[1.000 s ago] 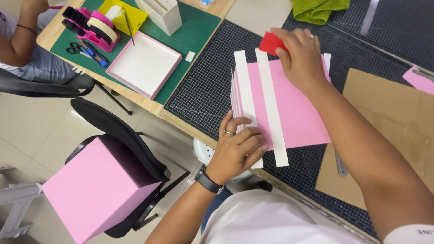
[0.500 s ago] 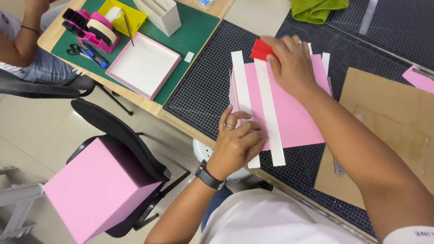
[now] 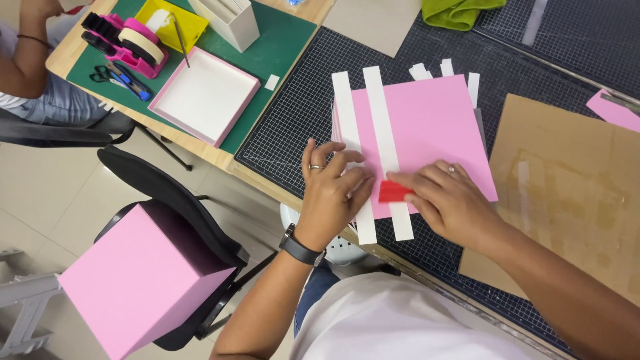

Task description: The person applies adhesive to white paper strips using a roller and then attaches the strips to a pink box. They use a ruler to align the strips and a red tool to smooth them down onto the box surface.

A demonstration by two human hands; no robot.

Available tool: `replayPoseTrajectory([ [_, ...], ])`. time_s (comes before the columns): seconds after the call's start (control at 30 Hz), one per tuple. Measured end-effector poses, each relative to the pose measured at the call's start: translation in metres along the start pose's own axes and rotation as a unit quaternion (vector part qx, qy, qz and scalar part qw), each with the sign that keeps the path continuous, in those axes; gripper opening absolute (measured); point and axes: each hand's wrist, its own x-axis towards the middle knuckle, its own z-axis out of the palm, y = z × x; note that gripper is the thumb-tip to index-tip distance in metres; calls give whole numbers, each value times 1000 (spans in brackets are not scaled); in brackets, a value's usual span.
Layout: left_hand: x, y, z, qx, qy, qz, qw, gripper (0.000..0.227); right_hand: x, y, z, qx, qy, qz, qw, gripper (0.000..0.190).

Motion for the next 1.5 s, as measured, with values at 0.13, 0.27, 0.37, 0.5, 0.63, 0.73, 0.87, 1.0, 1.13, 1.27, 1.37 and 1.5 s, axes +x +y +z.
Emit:
replayPoseTrajectory([
  [0.13,3,-3,1,-5,4,3,1000,6,-5,0,6,-31,28,3,999,36],
  [0.27,1,-5,2,-5,2,-4,1000,6,-15,-3,7,-6,-4,-12,1000,38],
  [0.37,1,-5,2,-7,-1,-6,1000,6,-13,-4,7,-18,7,-7,1000,38],
  [0.5,0,-7,4,-10,-1,-5,1000,6,-21,-7,6,-4,-4,-13,1000,37],
  [0.63,1,-5,2,-12,-4,-7,1000,6,-17,-3,10,-34,21,-16,999,39],
  [0.73,2,-6,2,-11,1,-9,1000,6,-15,-6,6,14,-6,-10,1000,37],
  [0.87,2,-4,2,-16,-3,-12,1000,6,-17,-4,8,5,2,1,1000,38],
  [1.0,1,-6,3,-17,-6,-8,1000,7,-19,-11,4,22,-16,-6,1000,36],
  [1.13,-1,-7,5,-18,-8,-13,1000,8,-18,0,-2,32,10,26,999,40],
  [1.27,0,-7,7,-34,-1,-27,999,11,-15,6,-1,-4,-6,32,999,39],
  [1.37,-3,-5,7,-35,0,-30,999,8,4,16,7,-15,24,27,999,38],
  [1.5,-2,-7,8,-38,3,-28,999,7,48,51,22,-117,115,-23,986,38],
])
